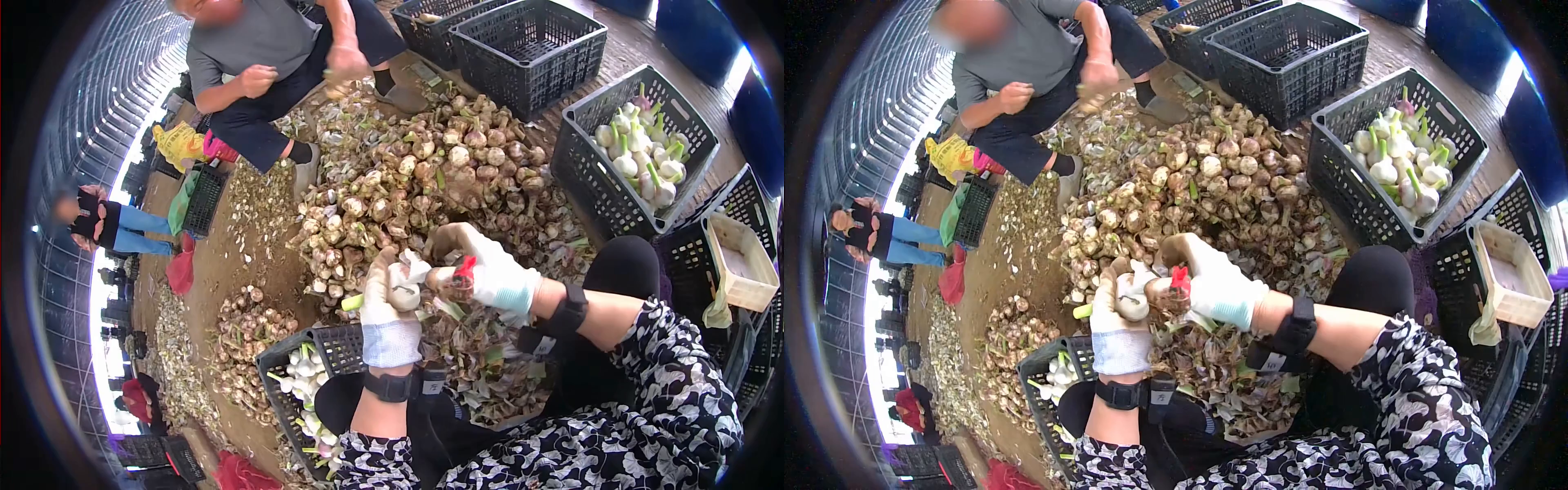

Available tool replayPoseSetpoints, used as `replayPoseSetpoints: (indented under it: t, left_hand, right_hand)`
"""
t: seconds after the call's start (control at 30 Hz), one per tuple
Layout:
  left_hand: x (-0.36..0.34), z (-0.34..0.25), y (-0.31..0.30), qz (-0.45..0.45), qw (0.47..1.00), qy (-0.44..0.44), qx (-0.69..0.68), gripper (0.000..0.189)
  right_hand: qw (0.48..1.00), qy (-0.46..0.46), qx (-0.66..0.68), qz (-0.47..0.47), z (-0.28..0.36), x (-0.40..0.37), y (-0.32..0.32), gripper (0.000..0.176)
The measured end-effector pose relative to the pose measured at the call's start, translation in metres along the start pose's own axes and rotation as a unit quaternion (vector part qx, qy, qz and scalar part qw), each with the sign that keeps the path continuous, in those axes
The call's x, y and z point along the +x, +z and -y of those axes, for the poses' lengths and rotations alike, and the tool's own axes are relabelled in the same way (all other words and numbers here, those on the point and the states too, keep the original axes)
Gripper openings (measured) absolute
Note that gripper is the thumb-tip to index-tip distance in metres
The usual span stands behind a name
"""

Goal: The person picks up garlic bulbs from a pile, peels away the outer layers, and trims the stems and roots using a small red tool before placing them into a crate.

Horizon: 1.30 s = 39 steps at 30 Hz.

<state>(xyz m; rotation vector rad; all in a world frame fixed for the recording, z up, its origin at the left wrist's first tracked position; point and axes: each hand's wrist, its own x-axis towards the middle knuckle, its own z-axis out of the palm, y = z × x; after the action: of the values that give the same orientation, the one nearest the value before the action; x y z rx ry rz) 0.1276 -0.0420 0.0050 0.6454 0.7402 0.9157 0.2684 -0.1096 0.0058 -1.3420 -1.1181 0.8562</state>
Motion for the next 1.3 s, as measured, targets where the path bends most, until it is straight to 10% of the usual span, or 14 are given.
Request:
replayPoseSetpoints:
  t: [0.07, 0.17, 0.2, 0.23, 0.3, 0.37, 0.43, 0.5, 0.6, 0.8, 0.97, 1.1, 1.3]
  left_hand:
    - [0.004, 0.007, -0.007, -0.008, 0.999, 0.005, 0.047, 0.031]
    - [-0.003, 0.004, 0.004, -0.014, 0.998, 0.036, 0.056, 0.029]
    - [-0.002, 0.003, 0.002, -0.033, 0.999, 0.037, 0.0, 0.031]
    - [0.002, -0.002, -0.004, -0.052, 0.996, 0.042, -0.056, 0.033]
    - [0.009, -0.012, -0.02, 0.014, 0.996, 0.007, -0.088, 0.036]
    - [0.01, -0.015, -0.015, -0.043, 0.991, -0.05, -0.117, 0.038]
    - [0.011, -0.014, -0.016, -0.108, 0.985, -0.079, -0.111, 0.041]
    - [0.01, -0.01, -0.018, -0.031, 0.982, -0.106, -0.151, 0.041]
    - [0.007, 0.001, -0.001, -0.026, 0.992, -0.09, -0.08, 0.035]
    - [0.0, 0.001, 0.014, -0.063, 0.995, -0.06, -0.047, 0.024]
    - [-0.005, 0.002, -0.01, 0.187, 0.974, -0.104, -0.076, 0.055]
    - [-0.002, 0.002, -0.023, -0.014, 0.985, -0.056, 0.165, 0.051]
    - [-0.016, -0.001, -0.015, 0.029, 0.97, -0.048, 0.235, 0.034]
  right_hand:
    - [0.995, -0.099, -0.019, -0.017, -0.006, 0.001, 0.011, 0.054]
    - [0.98, -0.177, -0.088, -0.007, -0.03, 0.014, -0.004, 0.027]
    - [0.994, -0.068, -0.05, -0.075, -0.029, 0.024, -0.021, 0.012]
    - [0.942, 0.157, 0.278, -0.108, -0.014, 0.032, -0.033, 0.009]
    - [0.985, 0.167, 0.033, 0.034, -0.03, 0.032, -0.045, 0.011]
    - [0.907, -0.048, -0.343, 0.239, -0.064, 0.017, -0.033, 0.015]
    - [0.866, 0.089, -0.41, 0.274, -0.017, 0.009, -0.027, 0.033]
    - [0.955, -0.01, -0.264, 0.132, -0.001, 0.012, -0.029, 0.055]
    - [0.953, -0.21, -0.136, 0.173, -0.006, 0.007, -0.004, 0.075]
    - [0.949, -0.208, -0.208, 0.11, 0.008, -0.005, 0.006, 0.067]
    - [0.95, -0.196, -0.239, 0.03, 0.013, -0.007, -0.006, 0.064]
    - [0.933, -0.205, -0.291, -0.043, 0.016, -0.007, -0.019, 0.057]
    - [0.924, -0.203, -0.319, -0.06, 0.018, -0.011, -0.022, 0.047]
